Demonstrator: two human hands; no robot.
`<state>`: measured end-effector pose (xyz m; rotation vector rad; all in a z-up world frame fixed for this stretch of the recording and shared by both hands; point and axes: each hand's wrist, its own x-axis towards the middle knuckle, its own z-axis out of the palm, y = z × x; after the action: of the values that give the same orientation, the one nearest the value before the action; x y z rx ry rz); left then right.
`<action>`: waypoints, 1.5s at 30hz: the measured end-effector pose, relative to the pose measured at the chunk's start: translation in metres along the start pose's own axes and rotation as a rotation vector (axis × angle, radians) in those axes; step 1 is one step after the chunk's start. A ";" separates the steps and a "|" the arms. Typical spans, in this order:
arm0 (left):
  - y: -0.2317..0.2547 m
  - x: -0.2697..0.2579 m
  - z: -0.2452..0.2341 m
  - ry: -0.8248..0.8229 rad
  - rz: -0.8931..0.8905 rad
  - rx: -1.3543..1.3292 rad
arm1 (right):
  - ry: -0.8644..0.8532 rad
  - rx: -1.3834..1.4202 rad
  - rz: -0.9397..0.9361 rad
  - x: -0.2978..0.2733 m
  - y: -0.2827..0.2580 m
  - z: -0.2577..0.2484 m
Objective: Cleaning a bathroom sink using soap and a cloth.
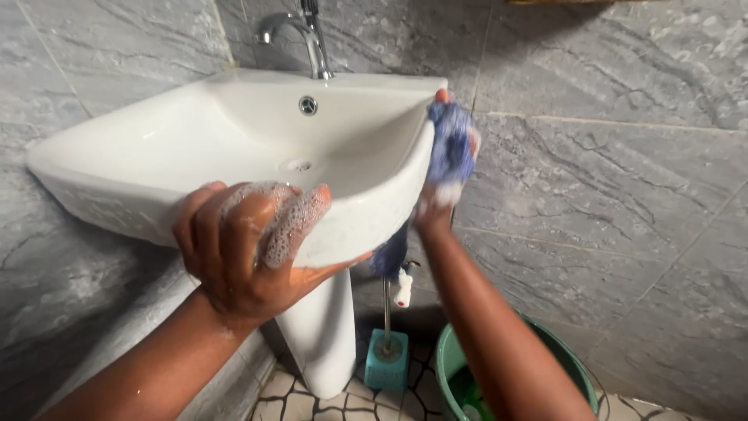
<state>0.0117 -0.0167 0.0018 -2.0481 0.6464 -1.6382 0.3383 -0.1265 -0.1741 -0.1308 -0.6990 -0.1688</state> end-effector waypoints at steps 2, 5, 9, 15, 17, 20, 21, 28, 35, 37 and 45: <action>-0.002 0.002 0.001 0.014 0.009 0.000 | 0.018 0.125 0.066 0.033 0.042 -0.210; -0.001 -0.002 0.000 -0.019 -0.007 0.014 | 0.045 0.239 0.144 0.004 0.116 -0.365; -0.001 -0.002 0.001 -0.003 0.012 0.019 | -0.020 -0.492 -0.095 -0.005 -0.005 -0.072; -0.001 -0.002 0.000 -0.005 -0.006 0.007 | -0.028 -0.850 -0.349 -0.001 -0.049 0.066; -0.003 -0.001 0.001 -0.014 0.002 -0.007 | 0.049 -0.741 -0.193 0.009 -0.032 0.032; -0.002 0.004 0.001 -0.024 0.007 -0.011 | 0.163 -0.578 0.034 0.039 -0.018 -0.058; -0.002 0.007 0.000 -0.018 -0.001 0.000 | 0.199 -0.524 0.108 0.044 -0.009 -0.100; 0.001 0.010 -0.001 -0.020 -0.017 0.033 | 0.298 0.035 -0.033 0.013 -0.051 0.065; 0.001 0.012 -0.001 -0.001 -0.002 0.063 | 0.228 -0.486 0.073 0.063 -0.006 -0.019; 0.001 0.011 -0.001 -0.003 -0.005 0.051 | 0.201 -0.616 0.009 0.045 -0.008 -0.024; 0.000 0.005 0.001 0.051 -0.012 -0.019 | -0.098 -1.075 -0.415 -0.091 -0.071 0.171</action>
<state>0.0139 -0.0199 0.0056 -2.0337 0.6708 -1.7025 0.1486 -0.1558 -0.0987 -1.0281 -0.6638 -0.9358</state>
